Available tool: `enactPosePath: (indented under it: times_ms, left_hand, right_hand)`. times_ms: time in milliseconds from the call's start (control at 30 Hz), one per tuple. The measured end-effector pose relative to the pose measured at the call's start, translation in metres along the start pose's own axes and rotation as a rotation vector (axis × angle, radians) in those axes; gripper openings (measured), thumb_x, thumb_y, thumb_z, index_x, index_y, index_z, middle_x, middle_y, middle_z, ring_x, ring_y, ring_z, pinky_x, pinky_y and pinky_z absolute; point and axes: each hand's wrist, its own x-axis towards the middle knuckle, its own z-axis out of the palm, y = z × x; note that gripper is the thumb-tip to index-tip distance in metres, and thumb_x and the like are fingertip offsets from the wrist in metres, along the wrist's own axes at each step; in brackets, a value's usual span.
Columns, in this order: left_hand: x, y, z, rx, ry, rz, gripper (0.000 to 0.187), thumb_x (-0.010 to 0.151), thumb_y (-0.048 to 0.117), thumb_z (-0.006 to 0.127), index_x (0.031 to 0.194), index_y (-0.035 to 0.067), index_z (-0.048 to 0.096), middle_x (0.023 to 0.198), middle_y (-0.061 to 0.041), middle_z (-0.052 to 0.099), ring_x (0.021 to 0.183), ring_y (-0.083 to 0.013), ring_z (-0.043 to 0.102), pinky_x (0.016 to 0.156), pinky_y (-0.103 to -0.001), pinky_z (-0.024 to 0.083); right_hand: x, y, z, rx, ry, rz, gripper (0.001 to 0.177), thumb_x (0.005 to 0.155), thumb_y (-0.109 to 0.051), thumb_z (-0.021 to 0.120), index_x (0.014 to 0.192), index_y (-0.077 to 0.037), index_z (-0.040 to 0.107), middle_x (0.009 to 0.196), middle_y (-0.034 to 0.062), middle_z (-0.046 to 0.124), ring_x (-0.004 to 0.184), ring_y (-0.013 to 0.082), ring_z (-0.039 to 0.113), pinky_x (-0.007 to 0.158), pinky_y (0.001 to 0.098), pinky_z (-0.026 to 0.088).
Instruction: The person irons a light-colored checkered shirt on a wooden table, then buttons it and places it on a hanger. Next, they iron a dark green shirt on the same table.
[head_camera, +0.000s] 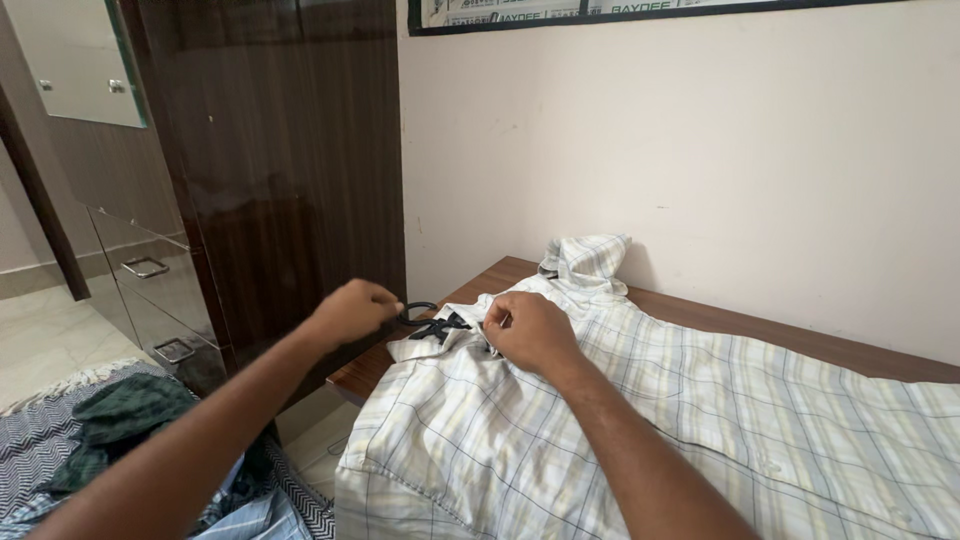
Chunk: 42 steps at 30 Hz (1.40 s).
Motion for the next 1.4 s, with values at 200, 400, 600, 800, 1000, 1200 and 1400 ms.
enactPosePath:
  times_ms: [200, 400, 600, 800, 1000, 1200, 1400]
  left_hand:
    - [0.04, -0.015, 0.028, -0.226, -0.071, -0.112, 0.038, 0.093, 0.03, 0.073, 0.112, -0.003, 0.078, 0.093, -0.017, 0.075, 0.076, -0.0214, 0.064, 0.07, -0.035, 0.053]
    - [0.075, -0.024, 0.005, -0.669, 0.098, -0.134, 0.023, 0.096, 0.012, 0.064, 0.111, -0.002, 0.075, 0.086, -0.011, 0.067, 0.072, -0.0183, 0.063, 0.062, -0.03, 0.058]
    - [0.065, -0.037, 0.023, -0.662, 0.188, -0.088, 0.025, 0.101, 0.015, 0.053, 0.114, 0.001, 0.069, 0.09, -0.013, 0.067, 0.069, -0.0206, 0.063, 0.062, -0.034, 0.054]
    - [0.034, -0.039, 0.017, -0.928, -0.093, -0.26, 0.034, 0.103, 0.031, 0.057, 0.116, 0.0, 0.065, 0.099, -0.009, 0.066, 0.079, -0.0165, 0.065, 0.07, -0.033, 0.055]
    - [-0.011, -0.004, 0.01, -1.036, -0.233, -0.074, 0.021, 0.101, 0.022, 0.055, 0.111, 0.007, 0.064, 0.102, -0.009, 0.071, 0.088, -0.0187, 0.068, 0.076, -0.034, 0.059]
    - [-0.034, 0.037, -0.011, -1.029, -0.119, 0.002, 0.02, 0.107, 0.029, 0.045, 0.102, 0.013, 0.057, 0.113, -0.009, 0.07, 0.1, -0.0187, 0.067, 0.081, -0.037, 0.06]
    - [-0.035, 0.075, -0.055, -1.038, -0.066, 0.193, 0.026, 0.108, 0.03, 0.037, 0.095, 0.013, 0.052, 0.122, -0.014, 0.071, 0.11, -0.0245, 0.068, 0.087, -0.043, 0.062]
  right_hand:
    - [-0.001, 0.001, 0.024, -0.187, 0.035, -0.017, 0.039, 0.086, -0.027, 0.068, 0.124, -0.018, 0.066, 0.125, 0.0046, 0.068, 0.118, 0.0231, 0.063, 0.099, 0.039, 0.05]
    - [-0.012, 0.018, 0.022, -0.305, -0.235, 0.019, 0.073, 0.097, -0.06, 0.042, 0.156, -0.017, 0.036, 0.16, 0.0101, 0.038, 0.149, 0.0287, 0.033, 0.119, 0.0578, 0.024]
    - [-0.021, 0.006, 0.006, -0.442, -0.452, 0.109, 0.087, 0.095, -0.074, 0.031, 0.162, -0.019, 0.023, 0.17, 0.0107, 0.017, 0.157, 0.0295, 0.012, 0.121, 0.0634, 0.013]
    - [0.035, 0.022, -0.012, -0.423, -0.422, 0.127, 0.066, 0.093, -0.058, 0.045, 0.146, -0.019, 0.056, 0.145, 0.0092, 0.062, 0.135, 0.0276, 0.059, 0.112, 0.0465, 0.045]
    - [0.095, 0.024, 0.038, -0.128, -0.173, -0.197, 0.057, 0.092, -0.038, 0.068, 0.143, -0.017, 0.056, 0.14, 0.0138, 0.062, 0.128, 0.0325, 0.059, 0.106, 0.0453, 0.046]
    - [0.103, -0.007, 0.027, -0.099, -0.178, -0.113, 0.044, 0.091, -0.049, 0.065, 0.122, -0.018, 0.067, 0.111, 0.0093, 0.074, 0.104, 0.0287, 0.069, 0.093, 0.044, 0.05]
    - [0.097, -0.033, -0.068, -0.184, -0.046, -0.202, 0.045, 0.088, -0.058, 0.069, 0.093, -0.013, 0.073, 0.084, 0.0071, 0.071, 0.08, 0.0241, 0.067, 0.075, 0.0409, 0.051]
